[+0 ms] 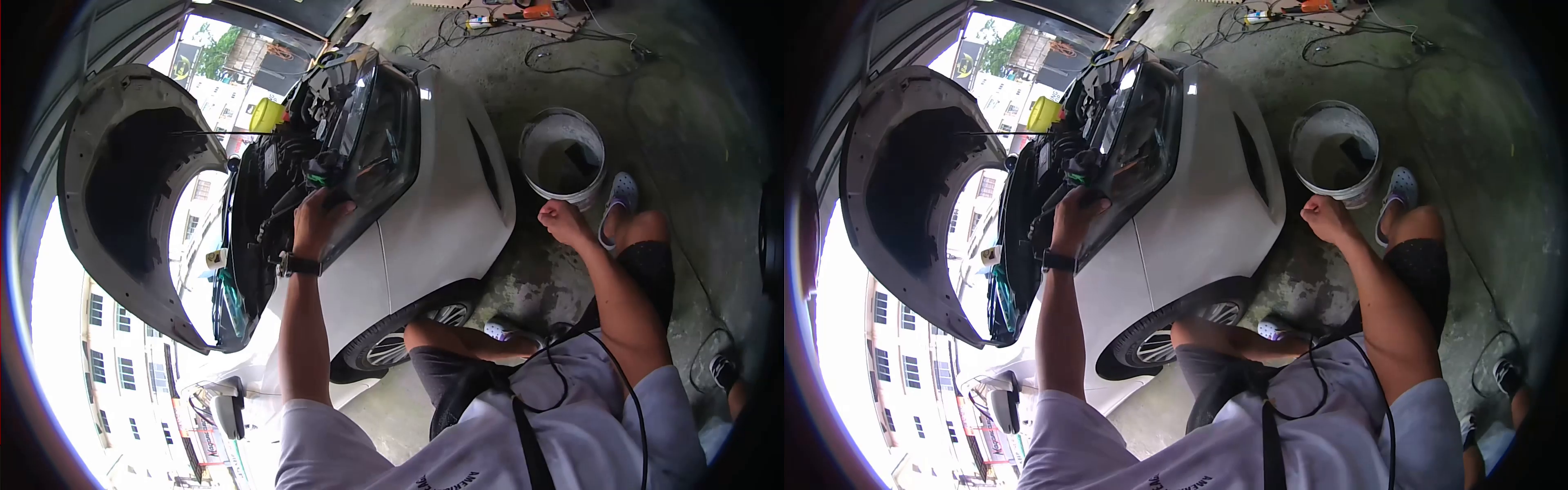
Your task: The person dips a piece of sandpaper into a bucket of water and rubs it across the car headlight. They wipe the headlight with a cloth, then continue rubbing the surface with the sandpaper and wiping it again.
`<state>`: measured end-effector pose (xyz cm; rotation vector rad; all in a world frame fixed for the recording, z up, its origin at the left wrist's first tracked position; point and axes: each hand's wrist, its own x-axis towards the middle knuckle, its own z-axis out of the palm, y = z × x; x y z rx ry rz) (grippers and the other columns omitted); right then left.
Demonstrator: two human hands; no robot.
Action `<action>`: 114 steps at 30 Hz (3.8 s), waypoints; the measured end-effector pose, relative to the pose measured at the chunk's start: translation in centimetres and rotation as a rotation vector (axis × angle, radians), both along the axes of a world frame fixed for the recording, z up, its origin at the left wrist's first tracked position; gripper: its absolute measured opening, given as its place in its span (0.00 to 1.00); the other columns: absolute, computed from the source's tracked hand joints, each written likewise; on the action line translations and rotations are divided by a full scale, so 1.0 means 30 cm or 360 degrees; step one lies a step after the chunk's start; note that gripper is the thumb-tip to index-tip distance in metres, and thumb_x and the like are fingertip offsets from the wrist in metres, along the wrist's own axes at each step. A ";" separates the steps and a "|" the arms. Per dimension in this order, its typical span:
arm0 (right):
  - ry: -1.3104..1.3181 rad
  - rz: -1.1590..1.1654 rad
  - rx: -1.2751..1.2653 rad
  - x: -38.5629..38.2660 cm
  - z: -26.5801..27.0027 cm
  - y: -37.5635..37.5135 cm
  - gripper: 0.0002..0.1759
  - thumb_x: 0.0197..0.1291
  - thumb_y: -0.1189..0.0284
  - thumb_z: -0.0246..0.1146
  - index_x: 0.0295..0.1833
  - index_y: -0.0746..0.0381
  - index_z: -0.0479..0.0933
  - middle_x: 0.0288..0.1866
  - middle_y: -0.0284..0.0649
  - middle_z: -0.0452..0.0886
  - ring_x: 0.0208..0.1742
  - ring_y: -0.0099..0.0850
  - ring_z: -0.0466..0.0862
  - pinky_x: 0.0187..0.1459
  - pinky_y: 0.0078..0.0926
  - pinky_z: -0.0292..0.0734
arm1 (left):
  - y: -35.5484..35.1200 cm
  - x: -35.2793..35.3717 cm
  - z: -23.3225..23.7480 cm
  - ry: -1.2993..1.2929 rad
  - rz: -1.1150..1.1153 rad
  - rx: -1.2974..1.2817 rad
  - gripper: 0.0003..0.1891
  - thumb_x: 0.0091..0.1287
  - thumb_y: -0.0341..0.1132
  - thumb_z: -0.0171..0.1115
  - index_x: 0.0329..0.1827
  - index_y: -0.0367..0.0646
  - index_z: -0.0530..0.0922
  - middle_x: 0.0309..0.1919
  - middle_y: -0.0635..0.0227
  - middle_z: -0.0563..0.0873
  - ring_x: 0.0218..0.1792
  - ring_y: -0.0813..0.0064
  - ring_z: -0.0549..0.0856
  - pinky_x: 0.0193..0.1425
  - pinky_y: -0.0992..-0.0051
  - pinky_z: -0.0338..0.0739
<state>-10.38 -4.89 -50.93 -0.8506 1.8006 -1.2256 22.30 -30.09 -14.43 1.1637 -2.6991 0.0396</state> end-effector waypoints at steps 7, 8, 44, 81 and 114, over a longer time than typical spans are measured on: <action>0.0265 -0.0111 -0.0183 -0.022 -0.043 0.022 0.12 0.68 0.66 0.70 0.46 0.65 0.86 0.34 0.41 0.89 0.34 0.29 0.89 0.38 0.33 0.83 | 0.097 0.111 0.009 -0.0112 -0.0164 -0.0193 0.20 0.61 0.49 0.79 0.44 0.41 0.87 0.40 0.54 0.91 0.43 0.49 0.90 0.49 0.55 0.82; 0.0185 -0.0090 -0.0105 -0.024 -0.026 0.021 0.12 0.69 0.66 0.70 0.46 0.65 0.86 0.35 0.41 0.89 0.34 0.29 0.89 0.39 0.33 0.83 | 0.091 0.101 0.006 -0.0105 -0.0120 -0.0168 0.20 0.61 0.49 0.79 0.43 0.41 0.87 0.39 0.55 0.91 0.42 0.49 0.90 0.49 0.54 0.81; -0.0095 -0.0063 -0.0004 -0.035 0.019 0.032 0.17 0.67 0.61 0.71 0.48 0.65 0.87 0.43 0.50 0.91 0.49 0.43 0.92 0.53 0.38 0.84 | 0.131 -0.016 -0.057 -0.0168 0.0049 -0.0538 0.23 0.58 0.55 0.82 0.35 0.47 0.83 0.36 0.68 0.88 0.45 0.59 0.88 0.51 0.55 0.74; 0.0158 -0.0019 -0.0023 -0.014 0.045 0.037 0.16 0.67 0.61 0.71 0.47 0.63 0.88 0.44 0.49 0.92 0.48 0.46 0.92 0.52 0.40 0.85 | 0.163 -0.015 -0.083 -0.0165 0.0020 -0.0676 0.22 0.56 0.53 0.83 0.37 0.47 0.82 0.37 0.70 0.88 0.44 0.59 0.88 0.49 0.56 0.74; 0.0204 -0.0025 -0.0061 -0.009 0.084 0.035 0.16 0.66 0.61 0.70 0.48 0.64 0.87 0.45 0.50 0.92 0.50 0.47 0.92 0.53 0.41 0.85 | 0.168 0.003 -0.113 -0.0183 -0.0125 -0.0745 0.21 0.58 0.48 0.83 0.34 0.46 0.78 0.34 0.67 0.86 0.41 0.58 0.86 0.50 0.56 0.73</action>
